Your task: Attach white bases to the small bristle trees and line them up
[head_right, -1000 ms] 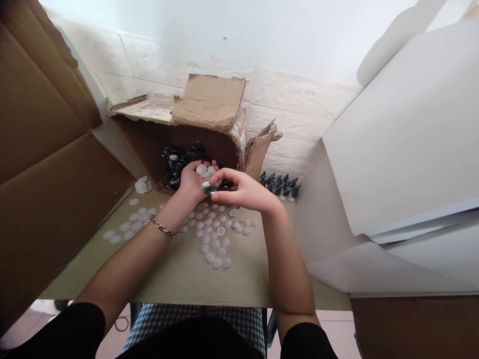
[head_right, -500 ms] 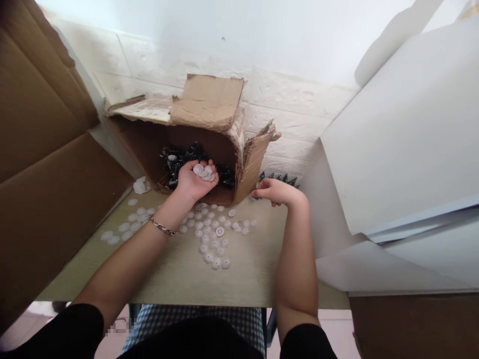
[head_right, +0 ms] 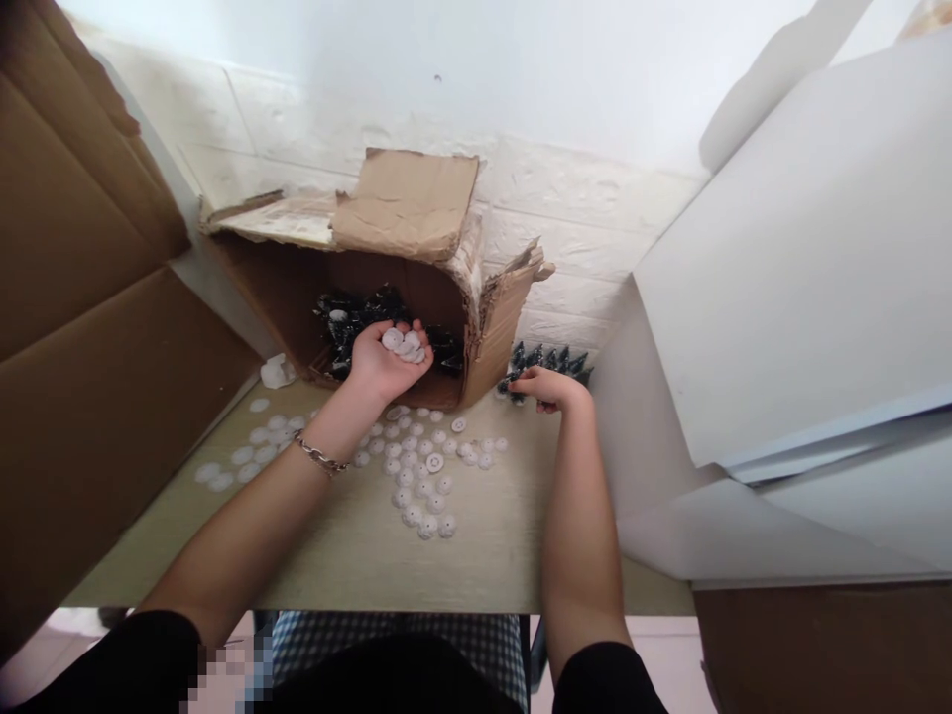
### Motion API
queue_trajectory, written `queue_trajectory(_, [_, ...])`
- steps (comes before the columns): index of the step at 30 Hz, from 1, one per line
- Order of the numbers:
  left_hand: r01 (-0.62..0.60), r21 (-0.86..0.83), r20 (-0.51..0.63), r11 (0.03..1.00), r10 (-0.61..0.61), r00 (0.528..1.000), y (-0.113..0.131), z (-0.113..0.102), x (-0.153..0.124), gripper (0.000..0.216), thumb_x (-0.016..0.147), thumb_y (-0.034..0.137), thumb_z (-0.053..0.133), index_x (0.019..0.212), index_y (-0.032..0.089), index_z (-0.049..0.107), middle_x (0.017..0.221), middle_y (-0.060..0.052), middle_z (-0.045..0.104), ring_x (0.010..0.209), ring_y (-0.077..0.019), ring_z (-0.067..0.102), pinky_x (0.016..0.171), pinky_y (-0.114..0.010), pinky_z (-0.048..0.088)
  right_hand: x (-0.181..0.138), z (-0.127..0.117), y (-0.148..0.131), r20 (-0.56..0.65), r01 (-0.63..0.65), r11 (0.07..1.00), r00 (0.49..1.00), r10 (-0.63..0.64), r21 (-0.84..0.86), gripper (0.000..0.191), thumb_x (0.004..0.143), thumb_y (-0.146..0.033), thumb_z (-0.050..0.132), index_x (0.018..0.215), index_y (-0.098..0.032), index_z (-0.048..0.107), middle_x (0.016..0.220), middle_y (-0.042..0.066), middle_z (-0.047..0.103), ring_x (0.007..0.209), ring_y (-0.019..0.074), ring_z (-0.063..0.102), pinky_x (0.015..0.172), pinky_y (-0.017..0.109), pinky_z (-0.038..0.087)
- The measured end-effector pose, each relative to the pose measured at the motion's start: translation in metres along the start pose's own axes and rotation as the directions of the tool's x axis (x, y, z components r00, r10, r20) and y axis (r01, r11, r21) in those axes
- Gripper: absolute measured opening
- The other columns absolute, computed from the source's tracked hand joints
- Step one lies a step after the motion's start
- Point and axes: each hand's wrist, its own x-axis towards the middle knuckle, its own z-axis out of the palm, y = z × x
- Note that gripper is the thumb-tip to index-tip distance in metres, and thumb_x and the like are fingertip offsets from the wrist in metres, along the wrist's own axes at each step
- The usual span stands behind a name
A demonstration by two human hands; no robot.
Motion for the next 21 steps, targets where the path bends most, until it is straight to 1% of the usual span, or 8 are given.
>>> queue_trajectory(4, [0.001,-0.004,0.003,1.0,-0.001,1.0,0.001,-0.001,0.0,0.008,0.063,0.02,0.039,0.056,0.017,0.042,0.063,-0.002,0.057,0.055,-0.0128,0.054,0.053,-0.028,0.041,0.0,0.001,0.0,-0.001,0.01,0.999,1.0,-0.01,0.033,0.04,0.066,-0.048,0.049,0.096,-0.022,0.045,0.069,-0.002,0.047,0.037,0.0023,0.039,0.034,0.016,0.029])
queue_trajectory(8, [0.005,-0.007,0.007,1.0,-0.005,1.0,0.001,-0.001,0.0,0.007,0.063,0.02,0.04,0.057,0.017,0.043,0.063,-0.002,0.057,0.056,-0.0131,0.054,0.054,-0.028,0.041,-0.001,0.001,0.0,-0.001,-0.014,0.997,1.0,0.015,0.069,0.044,0.066,-0.046,0.051,0.103,-0.024,0.042,0.079,0.0,0.05,0.037,0.0015,0.041,0.036,0.017,0.033])
queue_trajectory(13, [-0.002,-0.004,0.001,1.0,0.002,1.0,0.001,0.0,-0.001,0.008,0.063,0.02,0.04,0.056,0.017,0.042,0.063,-0.003,0.057,0.055,-0.0123,0.053,0.054,-0.027,0.04,0.001,0.001,0.002,-0.001,-0.032,0.998,0.999,0.032,0.055,0.043,0.07,-0.042,0.048,0.109,-0.025,0.041,0.086,0.003,0.052,0.038,0.0016,0.042,0.036,0.016,0.034])
queue_trajectory(18, [-0.002,-0.004,0.001,1.0,0.002,1.0,0.001,0.001,-0.001,0.007,0.063,0.02,0.039,0.057,0.018,0.042,0.062,-0.002,0.057,0.055,-0.0128,0.053,0.053,-0.027,0.04,-0.003,-0.003,0.002,-0.064,-0.058,0.998,0.996,0.056,-0.031,0.045,0.071,-0.042,0.046,0.111,-0.023,0.041,0.09,0.005,0.054,0.038,0.0027,0.044,0.036,0.017,0.035])
queue_trajectory(21, [0.0,-0.013,0.004,1.0,0.0,1.0,0.002,0.001,-0.001,0.007,0.062,0.019,0.039,0.057,0.018,0.042,0.061,-0.002,0.057,0.055,-0.013,0.053,0.053,-0.028,0.041,-0.022,-0.008,-0.014,-0.135,-0.099,0.993,0.987,0.089,-0.068,0.05,0.07,-0.045,0.047,0.113,-0.022,0.04,0.091,0.007,0.054,0.04,0.0051,0.047,0.038,0.02,0.039])
